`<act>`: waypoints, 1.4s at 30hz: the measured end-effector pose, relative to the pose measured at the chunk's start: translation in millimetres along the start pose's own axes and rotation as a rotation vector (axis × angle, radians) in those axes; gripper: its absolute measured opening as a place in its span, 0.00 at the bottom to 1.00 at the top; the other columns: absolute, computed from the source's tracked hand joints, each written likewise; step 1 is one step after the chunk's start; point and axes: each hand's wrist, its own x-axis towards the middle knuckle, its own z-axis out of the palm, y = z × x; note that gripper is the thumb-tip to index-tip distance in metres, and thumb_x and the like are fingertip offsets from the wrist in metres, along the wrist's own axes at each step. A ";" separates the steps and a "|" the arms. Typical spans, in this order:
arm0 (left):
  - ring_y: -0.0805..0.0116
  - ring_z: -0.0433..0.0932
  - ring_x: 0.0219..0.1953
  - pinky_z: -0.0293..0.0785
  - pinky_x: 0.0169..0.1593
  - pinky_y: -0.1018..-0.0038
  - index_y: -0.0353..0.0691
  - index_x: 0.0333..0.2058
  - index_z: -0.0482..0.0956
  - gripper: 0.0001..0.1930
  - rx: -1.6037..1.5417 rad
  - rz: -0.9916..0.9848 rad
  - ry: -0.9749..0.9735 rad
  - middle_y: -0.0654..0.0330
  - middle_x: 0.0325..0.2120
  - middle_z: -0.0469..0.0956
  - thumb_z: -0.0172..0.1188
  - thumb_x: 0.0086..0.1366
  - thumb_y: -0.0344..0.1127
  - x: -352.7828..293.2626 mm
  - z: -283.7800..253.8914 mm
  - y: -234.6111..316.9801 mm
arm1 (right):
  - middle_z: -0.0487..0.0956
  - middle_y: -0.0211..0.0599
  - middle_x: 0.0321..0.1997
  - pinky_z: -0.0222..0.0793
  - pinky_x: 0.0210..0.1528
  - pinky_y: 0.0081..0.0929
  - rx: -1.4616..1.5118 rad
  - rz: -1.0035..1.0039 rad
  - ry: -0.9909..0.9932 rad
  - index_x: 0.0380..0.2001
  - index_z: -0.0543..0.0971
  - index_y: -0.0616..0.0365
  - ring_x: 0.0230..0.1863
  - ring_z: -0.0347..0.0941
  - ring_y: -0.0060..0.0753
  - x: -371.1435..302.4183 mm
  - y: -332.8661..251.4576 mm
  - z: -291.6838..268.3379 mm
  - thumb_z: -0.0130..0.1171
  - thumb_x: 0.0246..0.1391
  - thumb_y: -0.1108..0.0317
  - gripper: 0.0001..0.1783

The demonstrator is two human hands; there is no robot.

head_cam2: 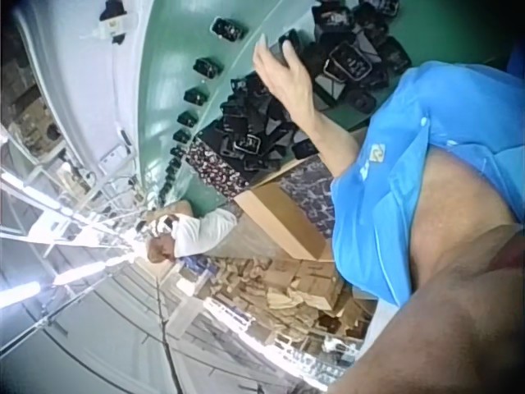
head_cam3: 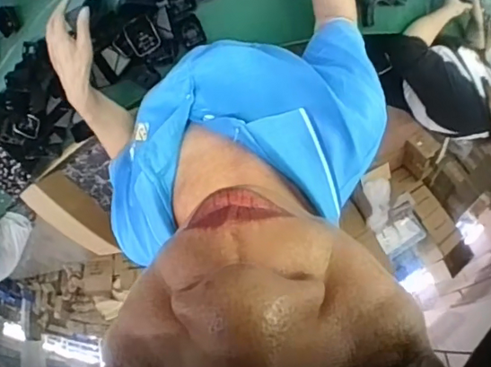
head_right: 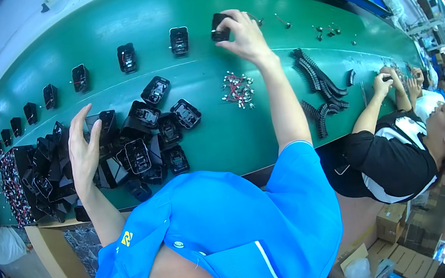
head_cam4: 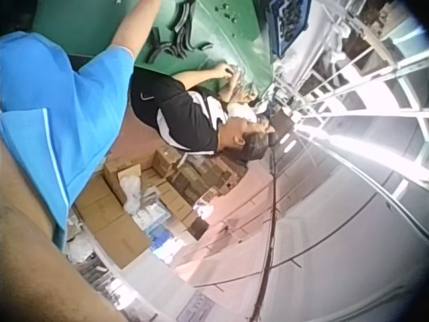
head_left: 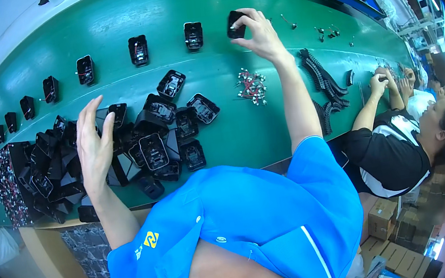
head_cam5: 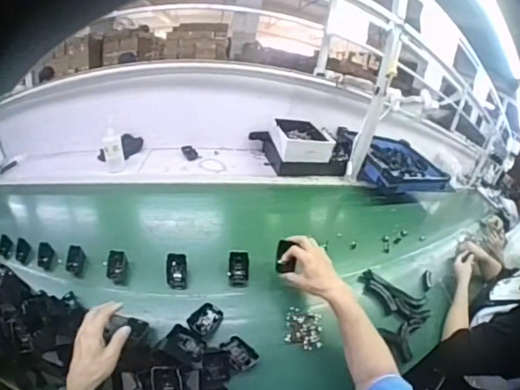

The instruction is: The person unpacks plastic housings from a cardboard box onto the workbench. The person then inserts wired electronic components into the plastic housings and snaps the casing pieces together by hand.

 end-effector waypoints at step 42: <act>0.67 0.78 0.26 0.79 0.35 0.73 0.33 0.57 0.67 0.16 -1.915 -0.219 -0.287 0.47 0.38 0.80 0.42 0.78 0.36 20.5 41.0 35.1 | 0.82 0.54 0.47 0.77 0.47 0.29 1.607 -0.005 0.009 0.43 0.77 0.59 0.37 0.79 0.36 8.5 -123.7 -22.3 0.54 0.63 0.77 0.07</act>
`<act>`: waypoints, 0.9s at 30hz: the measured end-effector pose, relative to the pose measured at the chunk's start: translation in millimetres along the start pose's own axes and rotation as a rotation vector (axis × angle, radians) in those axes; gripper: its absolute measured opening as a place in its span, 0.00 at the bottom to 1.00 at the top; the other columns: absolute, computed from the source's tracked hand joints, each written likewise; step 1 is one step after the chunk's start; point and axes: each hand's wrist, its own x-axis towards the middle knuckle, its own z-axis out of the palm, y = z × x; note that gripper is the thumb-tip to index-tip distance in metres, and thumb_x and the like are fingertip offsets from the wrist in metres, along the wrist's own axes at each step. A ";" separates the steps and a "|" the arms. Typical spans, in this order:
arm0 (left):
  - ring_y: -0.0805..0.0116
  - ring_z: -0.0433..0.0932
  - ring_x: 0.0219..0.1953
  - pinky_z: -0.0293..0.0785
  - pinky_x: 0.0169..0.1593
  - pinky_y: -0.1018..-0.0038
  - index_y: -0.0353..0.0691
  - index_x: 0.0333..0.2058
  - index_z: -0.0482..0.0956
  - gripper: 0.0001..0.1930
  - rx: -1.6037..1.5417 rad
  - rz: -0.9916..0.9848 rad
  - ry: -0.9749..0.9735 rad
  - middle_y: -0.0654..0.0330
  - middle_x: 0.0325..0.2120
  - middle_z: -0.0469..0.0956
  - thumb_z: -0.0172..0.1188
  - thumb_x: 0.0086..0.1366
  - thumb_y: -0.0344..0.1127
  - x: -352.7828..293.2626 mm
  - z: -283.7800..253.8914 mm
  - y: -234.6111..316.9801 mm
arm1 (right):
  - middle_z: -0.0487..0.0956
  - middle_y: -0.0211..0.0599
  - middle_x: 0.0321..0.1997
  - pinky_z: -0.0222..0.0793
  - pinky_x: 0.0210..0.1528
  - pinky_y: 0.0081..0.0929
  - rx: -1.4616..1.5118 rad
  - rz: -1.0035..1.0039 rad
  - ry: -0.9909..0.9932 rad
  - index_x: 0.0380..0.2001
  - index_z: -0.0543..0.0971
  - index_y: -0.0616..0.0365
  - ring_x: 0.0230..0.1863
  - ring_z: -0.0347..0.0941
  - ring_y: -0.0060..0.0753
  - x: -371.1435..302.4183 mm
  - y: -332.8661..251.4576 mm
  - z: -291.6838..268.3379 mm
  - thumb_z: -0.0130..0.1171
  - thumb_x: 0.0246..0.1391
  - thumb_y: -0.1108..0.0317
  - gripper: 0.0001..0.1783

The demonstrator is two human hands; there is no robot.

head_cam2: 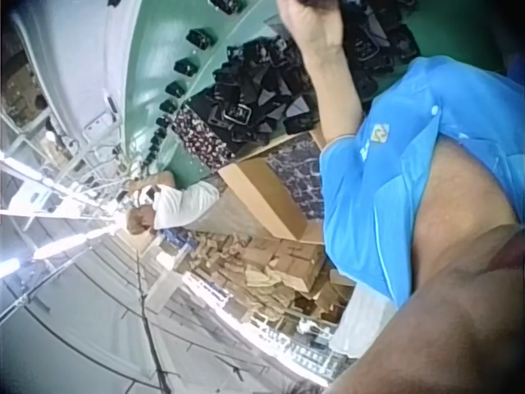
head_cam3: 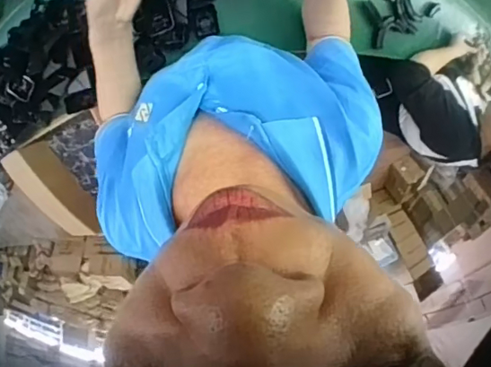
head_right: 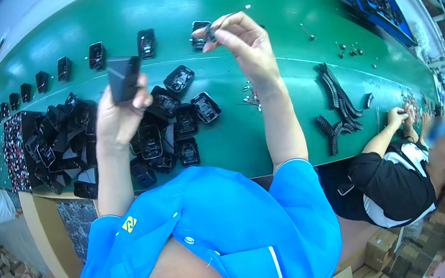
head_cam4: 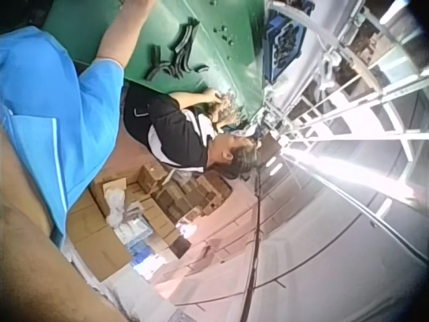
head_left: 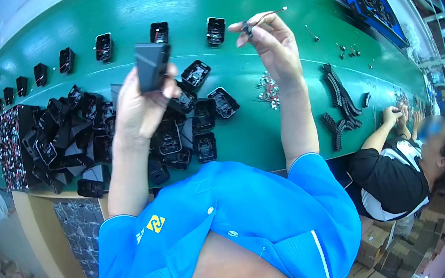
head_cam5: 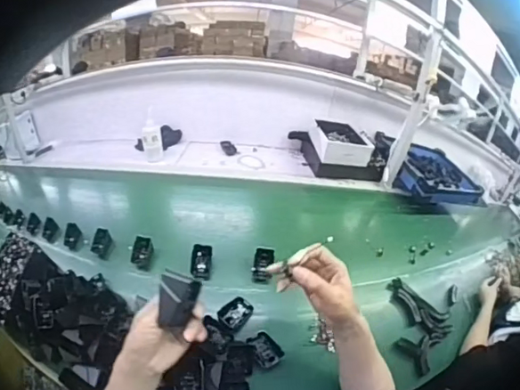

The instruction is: The person unpacks plastic housings from a cardboard box onto the workbench. The person then inserts wired electronic components into the plastic housings and snaps the casing pieces together by hand.

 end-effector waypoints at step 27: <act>0.67 0.76 0.39 0.77 0.45 0.73 0.32 0.53 0.73 0.17 -0.162 0.041 0.437 0.53 0.39 0.78 0.42 0.77 0.38 -9.4 13.9 -9.9 | 0.78 0.26 0.37 0.65 0.51 0.30 -0.874 -0.351 -0.237 0.38 0.84 0.52 0.38 0.71 0.29 -30.3 51.1 122.7 0.66 0.49 0.77 0.11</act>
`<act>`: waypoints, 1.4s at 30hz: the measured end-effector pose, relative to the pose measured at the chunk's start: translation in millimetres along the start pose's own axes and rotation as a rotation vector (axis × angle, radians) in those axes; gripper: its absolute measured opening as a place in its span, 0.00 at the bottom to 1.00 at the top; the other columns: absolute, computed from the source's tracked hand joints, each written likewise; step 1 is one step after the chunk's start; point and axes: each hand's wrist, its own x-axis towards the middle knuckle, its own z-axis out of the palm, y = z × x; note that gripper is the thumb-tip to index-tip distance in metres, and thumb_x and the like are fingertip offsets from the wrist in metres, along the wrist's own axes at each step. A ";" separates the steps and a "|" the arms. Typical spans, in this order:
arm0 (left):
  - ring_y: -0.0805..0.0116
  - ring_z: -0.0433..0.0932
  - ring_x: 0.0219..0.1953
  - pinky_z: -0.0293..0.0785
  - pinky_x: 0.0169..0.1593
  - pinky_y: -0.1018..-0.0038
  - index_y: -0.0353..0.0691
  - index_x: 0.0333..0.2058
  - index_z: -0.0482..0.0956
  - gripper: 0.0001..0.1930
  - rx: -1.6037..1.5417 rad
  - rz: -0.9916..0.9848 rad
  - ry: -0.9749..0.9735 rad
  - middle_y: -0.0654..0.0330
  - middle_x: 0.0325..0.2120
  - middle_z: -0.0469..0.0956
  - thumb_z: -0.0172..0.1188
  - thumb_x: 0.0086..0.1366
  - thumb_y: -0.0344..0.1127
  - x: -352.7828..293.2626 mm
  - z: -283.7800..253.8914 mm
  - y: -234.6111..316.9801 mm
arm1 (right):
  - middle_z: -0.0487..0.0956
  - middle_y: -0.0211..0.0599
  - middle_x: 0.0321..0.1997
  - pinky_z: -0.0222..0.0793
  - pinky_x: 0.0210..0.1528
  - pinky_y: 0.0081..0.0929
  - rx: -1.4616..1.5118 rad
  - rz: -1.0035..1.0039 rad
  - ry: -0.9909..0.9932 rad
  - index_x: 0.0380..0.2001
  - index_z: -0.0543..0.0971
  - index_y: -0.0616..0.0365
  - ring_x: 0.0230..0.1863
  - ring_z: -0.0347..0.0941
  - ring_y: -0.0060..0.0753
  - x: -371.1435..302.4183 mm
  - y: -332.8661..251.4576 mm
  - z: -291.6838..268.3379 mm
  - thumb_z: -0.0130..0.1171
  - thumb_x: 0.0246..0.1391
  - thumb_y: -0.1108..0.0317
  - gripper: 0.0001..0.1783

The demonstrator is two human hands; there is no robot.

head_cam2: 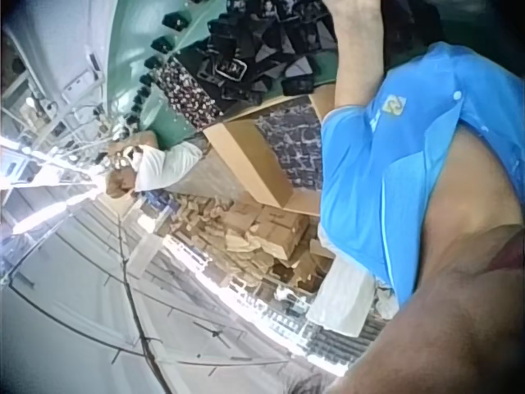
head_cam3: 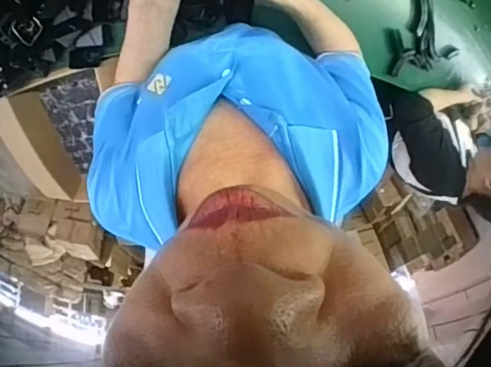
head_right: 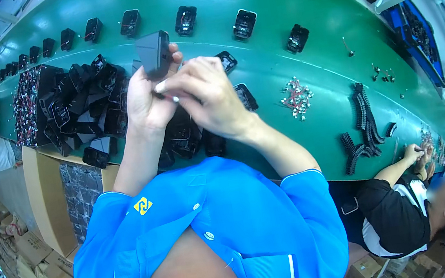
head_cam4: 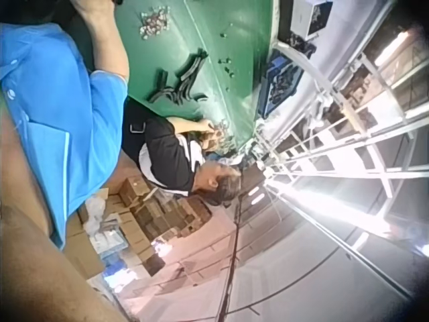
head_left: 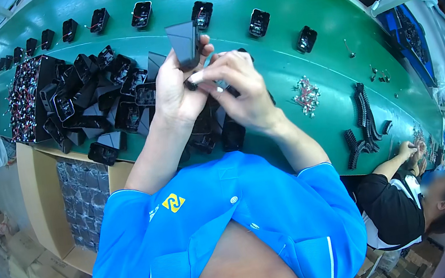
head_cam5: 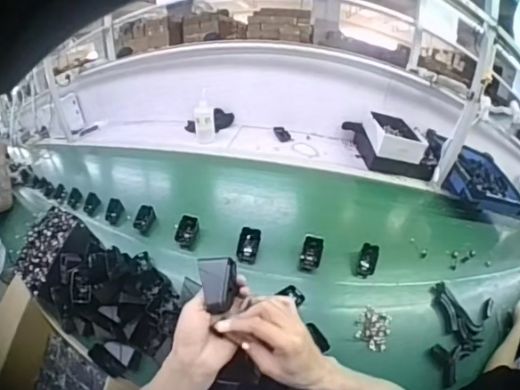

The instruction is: The person unpacks plastic housings from a cardboard box onto the workbench. The person then inserts wired electronic components into the plastic housings and snaps the casing pieces together by hand.

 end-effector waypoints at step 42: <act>0.64 0.73 0.55 0.73 0.60 0.63 0.45 0.70 0.56 0.24 0.292 0.110 -0.241 0.50 0.57 0.70 0.42 0.78 0.36 -13.2 12.7 -1.7 | 0.80 0.22 0.38 0.43 0.60 0.39 -0.102 0.189 0.171 0.34 0.82 0.47 0.56 0.67 0.30 4.0 29.7 -10.3 0.69 0.49 0.70 0.08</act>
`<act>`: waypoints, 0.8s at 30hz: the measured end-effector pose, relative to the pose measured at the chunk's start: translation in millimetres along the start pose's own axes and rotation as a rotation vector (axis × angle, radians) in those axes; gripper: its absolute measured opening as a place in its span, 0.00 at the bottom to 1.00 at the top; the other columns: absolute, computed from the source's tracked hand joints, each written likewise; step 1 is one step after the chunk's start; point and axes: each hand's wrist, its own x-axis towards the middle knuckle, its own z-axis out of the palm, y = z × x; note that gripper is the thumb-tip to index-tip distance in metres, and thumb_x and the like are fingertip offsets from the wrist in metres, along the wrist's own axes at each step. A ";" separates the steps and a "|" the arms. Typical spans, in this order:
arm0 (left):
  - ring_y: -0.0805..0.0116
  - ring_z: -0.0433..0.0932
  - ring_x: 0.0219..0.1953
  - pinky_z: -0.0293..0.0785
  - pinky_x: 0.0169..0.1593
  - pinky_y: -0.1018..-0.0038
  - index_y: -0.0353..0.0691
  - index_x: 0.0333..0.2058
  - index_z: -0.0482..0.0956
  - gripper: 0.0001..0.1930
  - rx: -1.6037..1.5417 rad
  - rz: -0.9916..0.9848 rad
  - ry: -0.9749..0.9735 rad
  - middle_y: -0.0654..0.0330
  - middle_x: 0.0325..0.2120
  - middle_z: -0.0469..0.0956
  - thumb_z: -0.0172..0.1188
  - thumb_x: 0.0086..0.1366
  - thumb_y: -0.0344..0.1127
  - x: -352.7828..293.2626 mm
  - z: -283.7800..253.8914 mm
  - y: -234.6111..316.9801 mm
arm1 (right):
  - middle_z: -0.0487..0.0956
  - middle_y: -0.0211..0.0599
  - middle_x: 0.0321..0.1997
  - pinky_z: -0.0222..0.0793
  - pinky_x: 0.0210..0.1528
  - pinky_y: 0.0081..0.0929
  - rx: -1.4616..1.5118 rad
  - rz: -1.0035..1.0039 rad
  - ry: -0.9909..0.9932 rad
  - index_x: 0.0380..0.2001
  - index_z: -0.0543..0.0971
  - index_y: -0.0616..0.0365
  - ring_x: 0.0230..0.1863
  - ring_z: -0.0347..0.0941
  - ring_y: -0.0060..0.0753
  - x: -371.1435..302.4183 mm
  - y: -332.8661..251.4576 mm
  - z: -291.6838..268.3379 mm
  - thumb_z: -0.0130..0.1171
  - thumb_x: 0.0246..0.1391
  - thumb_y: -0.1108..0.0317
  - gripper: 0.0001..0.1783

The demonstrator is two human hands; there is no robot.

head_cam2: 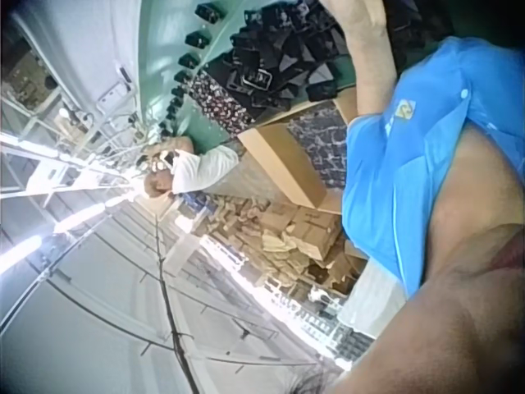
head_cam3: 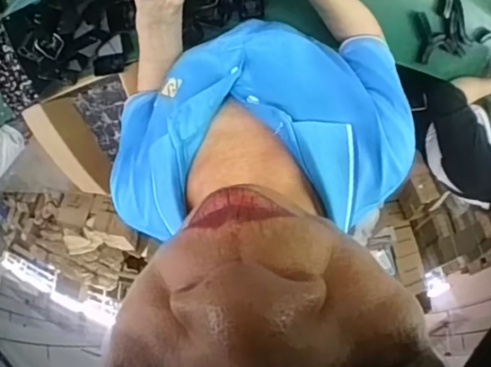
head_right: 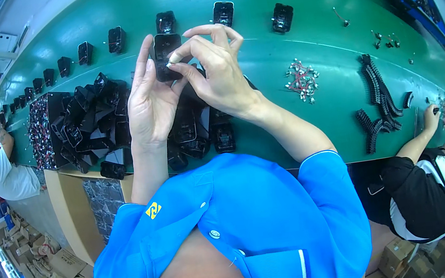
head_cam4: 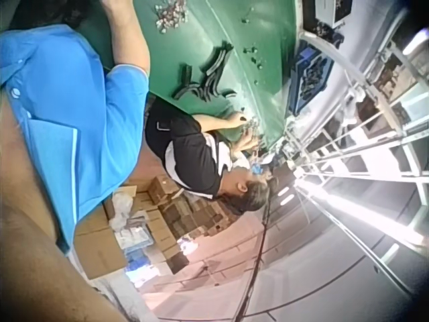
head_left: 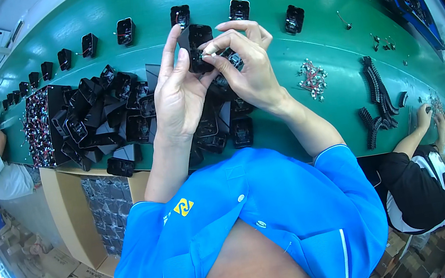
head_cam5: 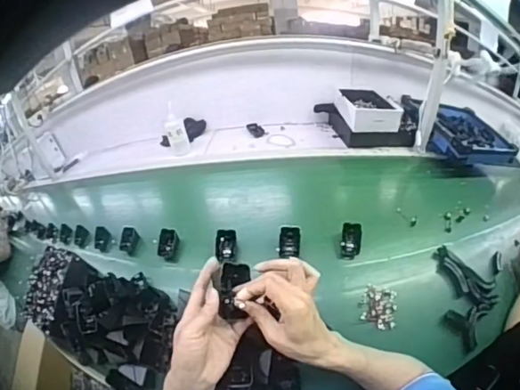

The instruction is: The person unpacks plastic housings from a cardboard box onto the workbench. The person then inserts wired electronic components into the plastic housings and snaps the casing pieces together by hand.

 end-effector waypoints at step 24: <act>0.65 0.77 0.52 0.72 0.60 0.73 0.33 0.60 0.69 0.28 0.601 0.328 -0.137 0.51 0.53 0.74 0.66 0.62 0.22 -20.2 15.3 1.3 | 0.70 0.35 0.62 0.53 0.65 0.41 0.156 -0.256 0.271 0.32 0.84 0.53 0.61 0.60 0.40 -7.0 6.4 -1.4 0.69 0.36 0.73 0.14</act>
